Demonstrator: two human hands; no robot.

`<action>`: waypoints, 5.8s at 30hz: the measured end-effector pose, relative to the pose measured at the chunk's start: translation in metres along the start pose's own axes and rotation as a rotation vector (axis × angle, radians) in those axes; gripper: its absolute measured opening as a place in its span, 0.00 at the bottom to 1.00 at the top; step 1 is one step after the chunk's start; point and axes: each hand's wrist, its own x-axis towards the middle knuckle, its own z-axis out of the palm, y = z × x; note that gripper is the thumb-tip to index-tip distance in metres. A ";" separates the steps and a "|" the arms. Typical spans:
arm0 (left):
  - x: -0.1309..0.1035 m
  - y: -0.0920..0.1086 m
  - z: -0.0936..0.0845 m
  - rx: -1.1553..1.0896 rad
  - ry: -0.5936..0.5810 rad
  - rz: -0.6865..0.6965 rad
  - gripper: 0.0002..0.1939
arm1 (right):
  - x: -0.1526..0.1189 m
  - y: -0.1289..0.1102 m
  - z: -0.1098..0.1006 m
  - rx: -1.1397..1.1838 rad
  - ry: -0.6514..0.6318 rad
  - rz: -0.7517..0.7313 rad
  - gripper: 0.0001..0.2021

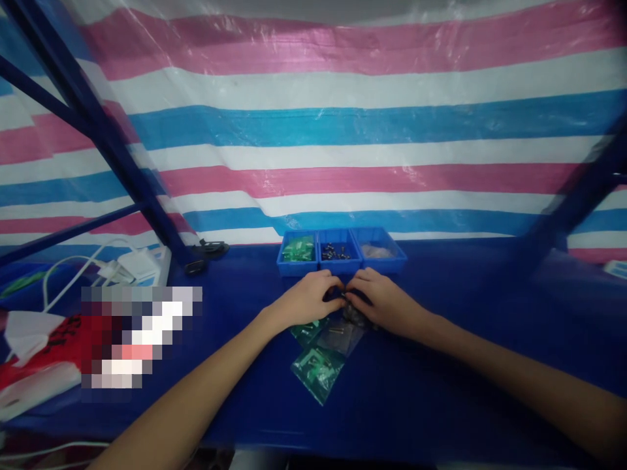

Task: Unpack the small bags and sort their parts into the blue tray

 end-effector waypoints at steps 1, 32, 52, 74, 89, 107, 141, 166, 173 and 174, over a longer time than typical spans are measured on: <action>0.000 -0.001 0.002 -0.009 0.003 -0.004 0.09 | 0.000 0.001 0.001 0.001 -0.007 0.009 0.08; 0.006 0.016 0.008 -0.520 0.357 -0.112 0.02 | 0.008 -0.011 -0.008 0.284 0.219 0.145 0.02; 0.006 0.017 0.009 -0.319 0.329 -0.090 0.07 | 0.010 -0.005 -0.011 0.208 0.207 0.138 0.11; 0.000 0.021 0.004 -0.045 0.340 0.096 0.12 | 0.008 -0.010 -0.012 0.143 0.104 0.087 0.12; 0.000 0.018 0.006 0.149 0.236 0.015 0.14 | 0.008 -0.003 -0.012 0.171 0.276 0.070 0.06; 0.001 0.015 -0.001 0.069 0.340 -0.036 0.19 | 0.020 0.016 -0.023 -0.180 0.193 -0.056 0.10; 0.004 0.005 0.003 -0.191 0.189 0.000 0.06 | -0.003 -0.010 -0.004 0.086 0.070 0.131 0.07; 0.002 0.017 0.001 -0.149 0.247 0.075 0.08 | 0.005 -0.012 -0.018 0.612 0.113 0.348 0.15; 0.002 0.017 0.003 -0.106 0.225 0.051 0.06 | 0.003 -0.015 -0.018 0.351 0.224 0.250 0.08; 0.002 0.017 0.003 -0.100 0.223 0.051 0.06 | 0.002 -0.015 -0.018 0.305 0.247 0.211 0.06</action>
